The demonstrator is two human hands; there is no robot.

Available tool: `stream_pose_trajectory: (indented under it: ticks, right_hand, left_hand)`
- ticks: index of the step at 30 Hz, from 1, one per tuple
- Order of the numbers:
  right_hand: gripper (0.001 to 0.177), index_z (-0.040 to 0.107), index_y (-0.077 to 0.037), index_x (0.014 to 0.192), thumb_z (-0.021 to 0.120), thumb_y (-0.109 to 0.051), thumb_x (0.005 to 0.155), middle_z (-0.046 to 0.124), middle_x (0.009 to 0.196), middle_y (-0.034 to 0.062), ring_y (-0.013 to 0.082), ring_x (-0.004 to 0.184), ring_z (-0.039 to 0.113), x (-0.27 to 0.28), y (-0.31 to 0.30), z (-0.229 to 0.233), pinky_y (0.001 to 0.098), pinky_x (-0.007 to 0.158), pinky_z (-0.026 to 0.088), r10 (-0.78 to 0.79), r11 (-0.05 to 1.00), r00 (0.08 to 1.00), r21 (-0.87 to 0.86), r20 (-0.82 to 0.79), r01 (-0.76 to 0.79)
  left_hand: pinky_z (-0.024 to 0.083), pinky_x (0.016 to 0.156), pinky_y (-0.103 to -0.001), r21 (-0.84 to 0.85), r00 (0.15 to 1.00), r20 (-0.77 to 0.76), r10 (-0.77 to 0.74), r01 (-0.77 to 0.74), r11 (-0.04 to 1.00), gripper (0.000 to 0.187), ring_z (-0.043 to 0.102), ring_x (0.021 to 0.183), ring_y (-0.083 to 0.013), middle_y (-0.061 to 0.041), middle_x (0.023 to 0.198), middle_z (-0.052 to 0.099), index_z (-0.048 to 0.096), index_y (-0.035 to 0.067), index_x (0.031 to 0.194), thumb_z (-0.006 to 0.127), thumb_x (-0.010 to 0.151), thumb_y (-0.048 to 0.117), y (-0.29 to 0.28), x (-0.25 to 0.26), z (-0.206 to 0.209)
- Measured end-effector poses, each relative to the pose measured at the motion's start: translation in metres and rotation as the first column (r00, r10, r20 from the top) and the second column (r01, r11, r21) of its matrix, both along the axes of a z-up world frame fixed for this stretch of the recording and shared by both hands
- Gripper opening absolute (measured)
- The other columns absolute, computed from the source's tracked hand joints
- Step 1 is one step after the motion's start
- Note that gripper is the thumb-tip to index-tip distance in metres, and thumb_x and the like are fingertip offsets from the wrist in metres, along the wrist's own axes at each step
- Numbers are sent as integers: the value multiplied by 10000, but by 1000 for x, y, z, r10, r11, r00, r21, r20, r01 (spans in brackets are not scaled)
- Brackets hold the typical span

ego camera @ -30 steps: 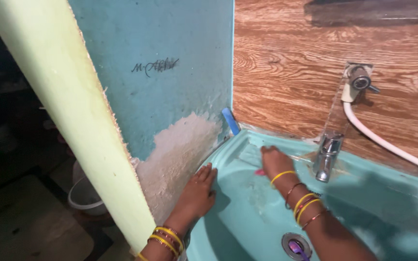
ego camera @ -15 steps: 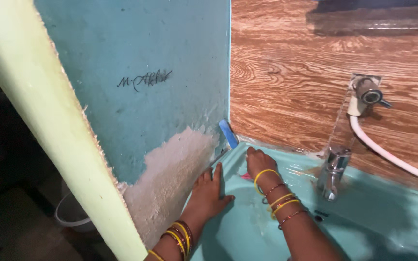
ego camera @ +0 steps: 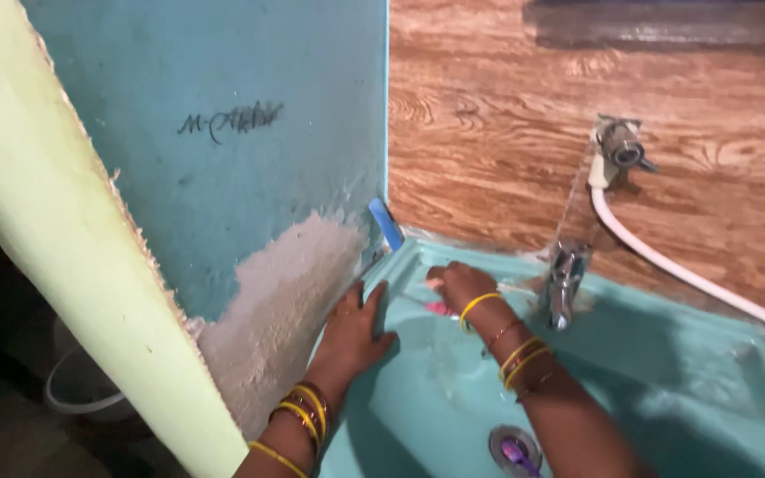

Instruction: The person cleans a bathroom sink by scrubbing the basin and faucet with a cloth, then rinsing the surfaces with water and a toothbrush.

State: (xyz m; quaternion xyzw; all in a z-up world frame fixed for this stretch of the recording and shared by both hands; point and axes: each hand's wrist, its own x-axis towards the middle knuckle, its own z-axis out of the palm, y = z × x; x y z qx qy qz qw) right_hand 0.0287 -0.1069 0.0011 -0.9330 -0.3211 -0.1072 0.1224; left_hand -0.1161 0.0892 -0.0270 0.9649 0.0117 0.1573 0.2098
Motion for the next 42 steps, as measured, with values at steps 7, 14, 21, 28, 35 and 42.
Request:
stream_pose_trajectory:
  ticks: [7,14,21,28,35,42]
  right_hand:
    - [262,706,-179,1128,678,-182,867,728,946,137,362,924,721,-25,-37,0,484,738,575,49,948,966,-317,254,36]
    - [141,688,-90,1037,631,-99,908,730,854,133,318,835,741,-62,-71,-20,438,683,591,-37,900,921,-387,387,199]
    - [232,646,-107,1063,681,-152,839,722,865,126,346,890,725,-85,-114,-86,445,756,595,-60,907,985,-402,165,122]
    - [261,637,-81,1112,629,-100,852,690,971,152,347,928,691,-111,-80,-135,463,788,564,250,915,967,-339,50,-219]
    - [204,695,-102,1034,650,-119,836,682,981,144,327,944,686,-130,-71,-104,436,777,564,480,838,869,-354,116,-415]
    - [75,745,-144,781,681,-114,807,721,811,107,297,812,729,-76,-162,-83,432,693,577,95,926,892,-368,442,84]
  left_hand:
    - [311,1161,-565,126,1000,-3,15,-14,992,624,321,1449,-433,-233,1579,284,544,352,1419,782,845,406,-2,4,3]
    - [356,1164,-559,-13,996,82,25,-24,1000,367,374,1473,-387,-168,1616,343,684,425,1316,682,950,405,16,36,-31]
    - [268,1184,-578,215,996,-80,36,-17,976,846,222,1514,-412,-231,1625,183,445,407,1488,856,750,455,1,8,-10]
    - [296,1163,-609,356,994,-90,63,-28,934,1022,203,1510,-472,-288,1633,146,329,433,1546,890,699,543,-8,-4,0]
    - [295,1174,-662,412,894,-349,282,-124,903,1144,190,1551,-489,-240,1707,57,149,529,1608,882,729,511,-26,21,8]
    - [138,1112,-783,410,843,-212,494,-382,828,686,90,1498,-597,-277,1687,-55,228,514,1574,559,1004,323,-66,64,-8]
